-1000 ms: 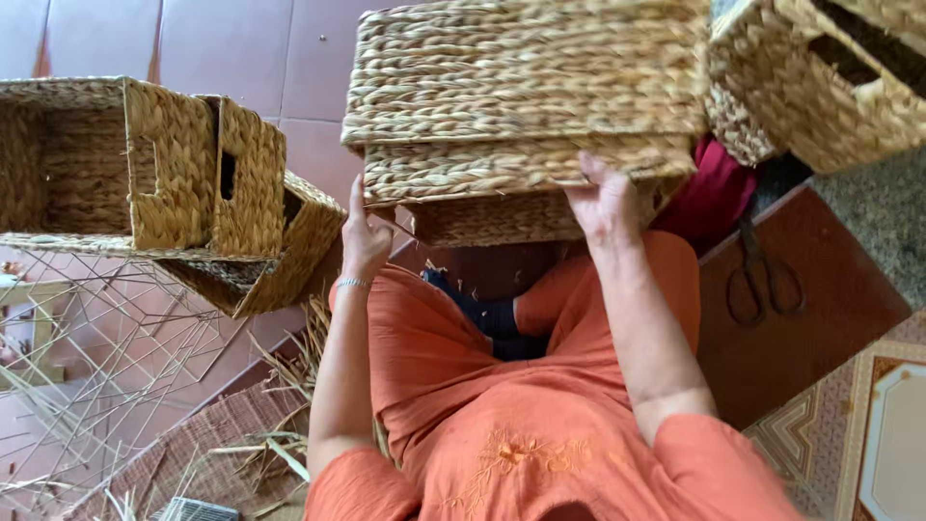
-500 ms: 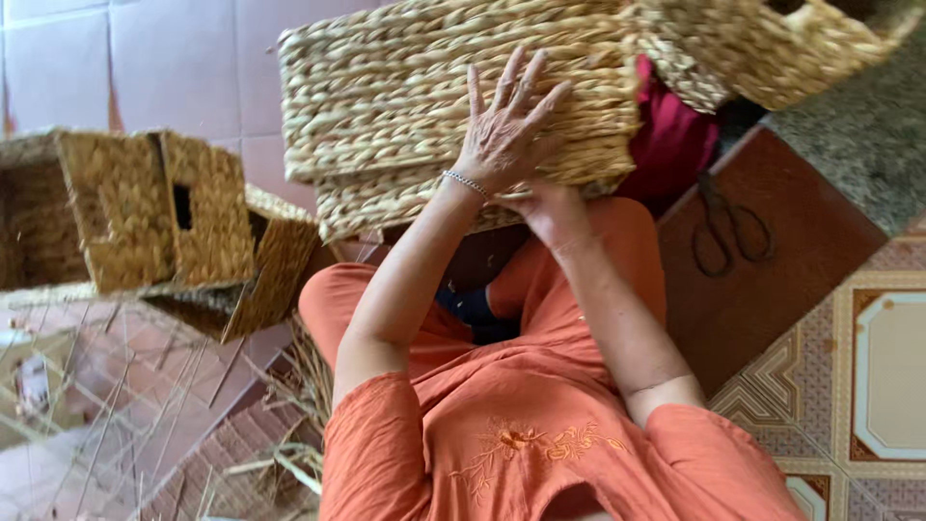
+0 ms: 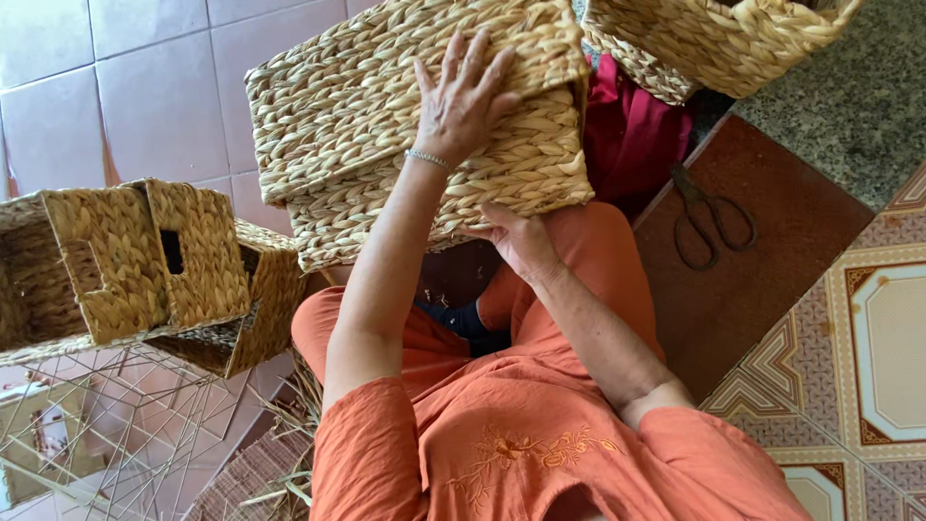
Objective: The person sits on the floor and uses scissors to trim loose fibers and uneven edges from woven baskets. They handle multiple baskets, turning them over to access different sides and cutting protruding strands to create a neat finish.
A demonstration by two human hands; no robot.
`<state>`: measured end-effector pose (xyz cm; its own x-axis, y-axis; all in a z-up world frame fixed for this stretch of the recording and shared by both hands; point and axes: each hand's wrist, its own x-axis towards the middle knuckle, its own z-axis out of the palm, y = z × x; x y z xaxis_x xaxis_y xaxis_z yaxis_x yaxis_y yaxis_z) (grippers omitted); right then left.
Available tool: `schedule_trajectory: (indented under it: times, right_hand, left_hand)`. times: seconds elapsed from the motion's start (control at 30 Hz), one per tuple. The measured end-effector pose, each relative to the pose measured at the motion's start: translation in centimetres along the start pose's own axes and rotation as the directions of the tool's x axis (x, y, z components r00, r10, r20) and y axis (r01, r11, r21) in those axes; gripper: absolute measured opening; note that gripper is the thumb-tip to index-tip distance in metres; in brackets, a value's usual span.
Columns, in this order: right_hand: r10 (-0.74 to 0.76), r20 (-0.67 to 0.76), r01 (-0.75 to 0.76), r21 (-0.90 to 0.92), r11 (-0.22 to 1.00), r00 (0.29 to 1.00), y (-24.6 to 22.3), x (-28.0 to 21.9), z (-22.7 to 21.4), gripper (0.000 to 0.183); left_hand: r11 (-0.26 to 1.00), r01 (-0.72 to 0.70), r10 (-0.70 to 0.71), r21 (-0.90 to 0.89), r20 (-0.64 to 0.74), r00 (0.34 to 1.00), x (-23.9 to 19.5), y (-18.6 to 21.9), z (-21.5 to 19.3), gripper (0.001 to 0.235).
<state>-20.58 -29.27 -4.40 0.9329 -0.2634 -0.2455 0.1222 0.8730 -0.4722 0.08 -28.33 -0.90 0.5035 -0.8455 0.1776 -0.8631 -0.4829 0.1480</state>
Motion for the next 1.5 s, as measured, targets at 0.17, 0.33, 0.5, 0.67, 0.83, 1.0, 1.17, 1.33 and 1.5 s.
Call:
schedule_trajectory:
  times: [0.17,0.33,0.5,0.67,0.83,1.0,1.17,1.33,1.5]
  right_hand:
    - [0.035,0.010,-0.035,0.002,0.999,0.999,-0.1,-0.9,1.1,0.038]
    - [-0.005,0.013,0.005,-0.027,1.000,1.000,-0.5,-0.8,2.2,0.041]
    - [0.019,0.011,-0.019,-0.003,1.000,1.000,-0.2,-0.9,0.8,0.036]
    - [0.044,-0.008,-0.044,0.010,0.999,0.999,1.5,1.0,-0.4,0.023]
    - [-0.208,0.087,0.225,-0.450,0.864,0.974,2.8,1.4,0.8,0.022]
    - [-0.353,0.567,0.587,-0.807,-0.059,0.744,3.8,-1.7,2.8,0.024]
    - [0.144,0.010,-0.143,-0.063,0.988,0.990,4.9,0.2,3.2,0.021]
    - [0.333,0.019,-0.323,-0.198,0.925,0.943,6.1,3.2,4.0,0.028]
    - [0.410,0.070,-0.393,-0.176,0.903,0.910,8.6,5.7,10.8,0.038]
  left_hand:
    - [0.992,0.111,-0.109,-0.053,0.033,0.993,1.3,-1.2,-2.4,0.057]
    - [0.983,0.096,-0.087,-0.154,0.062,0.994,0.9,-2.0,-3.7,0.075]
    - [0.986,-0.112,0.109,-0.124,-0.030,0.994,-1.5,-3.7,-2.9,0.073]
    - [0.992,0.072,-0.063,-0.106,0.093,0.994,1.6,-5.8,-4.1,0.059]
    - [0.963,0.184,-0.194,-0.198,-0.036,0.980,3.2,-10.2,-3.1,0.041]
    - [0.866,0.387,-0.437,-0.316,-0.103,0.893,2.7,-17.2,-5.0,0.036]
    - [0.869,0.227,-0.367,-0.439,-0.265,0.892,-6.4,-16.0,-13.8,0.025]
    - [0.961,0.151,-0.256,-0.231,-0.540,0.802,-21.9,-9.1,-19.0,0.023]
    - [0.710,0.262,-0.679,-0.654,-0.536,0.502,-33.6,-2.2,-17.5,0.012]
